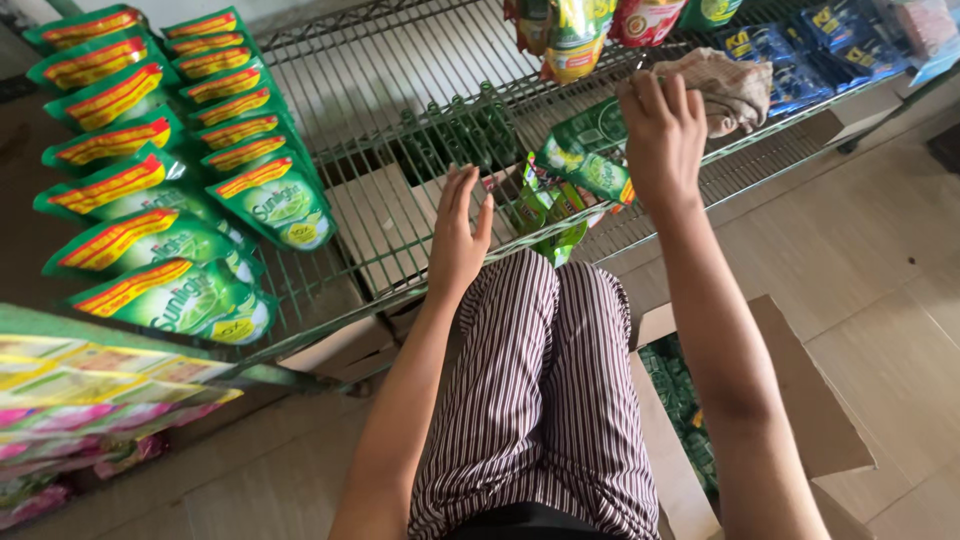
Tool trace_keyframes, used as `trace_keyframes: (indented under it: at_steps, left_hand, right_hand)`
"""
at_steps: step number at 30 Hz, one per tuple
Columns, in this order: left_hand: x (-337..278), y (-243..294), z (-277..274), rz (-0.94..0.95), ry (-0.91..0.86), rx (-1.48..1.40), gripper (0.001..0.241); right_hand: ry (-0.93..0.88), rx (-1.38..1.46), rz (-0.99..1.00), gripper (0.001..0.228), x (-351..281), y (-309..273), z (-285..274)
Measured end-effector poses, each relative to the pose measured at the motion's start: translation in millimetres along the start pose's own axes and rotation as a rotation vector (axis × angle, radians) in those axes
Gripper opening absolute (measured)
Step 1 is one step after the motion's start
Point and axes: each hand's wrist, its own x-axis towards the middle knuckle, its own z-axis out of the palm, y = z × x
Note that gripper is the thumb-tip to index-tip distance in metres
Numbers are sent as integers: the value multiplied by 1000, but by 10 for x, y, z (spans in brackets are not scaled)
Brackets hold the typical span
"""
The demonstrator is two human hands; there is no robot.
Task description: The person sits on the floor and takes green detergent packets from a cardboard box, then places them one by one onto a metal wire shelf. The person handles the packets by hand and arranges them in rows on the shelf.
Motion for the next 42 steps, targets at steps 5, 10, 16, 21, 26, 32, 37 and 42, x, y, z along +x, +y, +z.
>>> trace_keyframes:
  at_steps: [5, 10, 16, 21, 26, 32, 37, 42]
  left_hand:
    - [-26, 56, -78, -25, -17, -568, 48]
    - [-245, 200, -314, -411, -187, -1286, 67]
    - [-455, 234, -708, -597, -109, -1230, 71]
    - [-552, 54, -832, -675, 77, -1024, 61]
    - [-676, -214, -723, -513, 19, -846, 47]
    - [-720, -198, -697, -408, 2, -719, 46]
    - [-704, -1, -829, -375, 76, -689, 48]
    - [-694, 161, -906, -210, 117, -351, 31]
  right_hand:
    - [3, 409, 120, 23, 94, -292, -326]
    - [-19, 1000, 262, 13, 159, -697, -383]
    - [-106, 1333, 245, 14, 90, -1043, -16]
    - [-174, 1140, 301, 23, -125, -1329, 375]
    - [-588, 1207, 387, 37, -526, -1585, 249]
    - [-497, 1215, 205, 47, -516, -1688, -49]
    - [-487, 1488, 593, 34, -481, -1839, -142]
    - [-313, 1502, 664, 28, -513, -1967, -136]
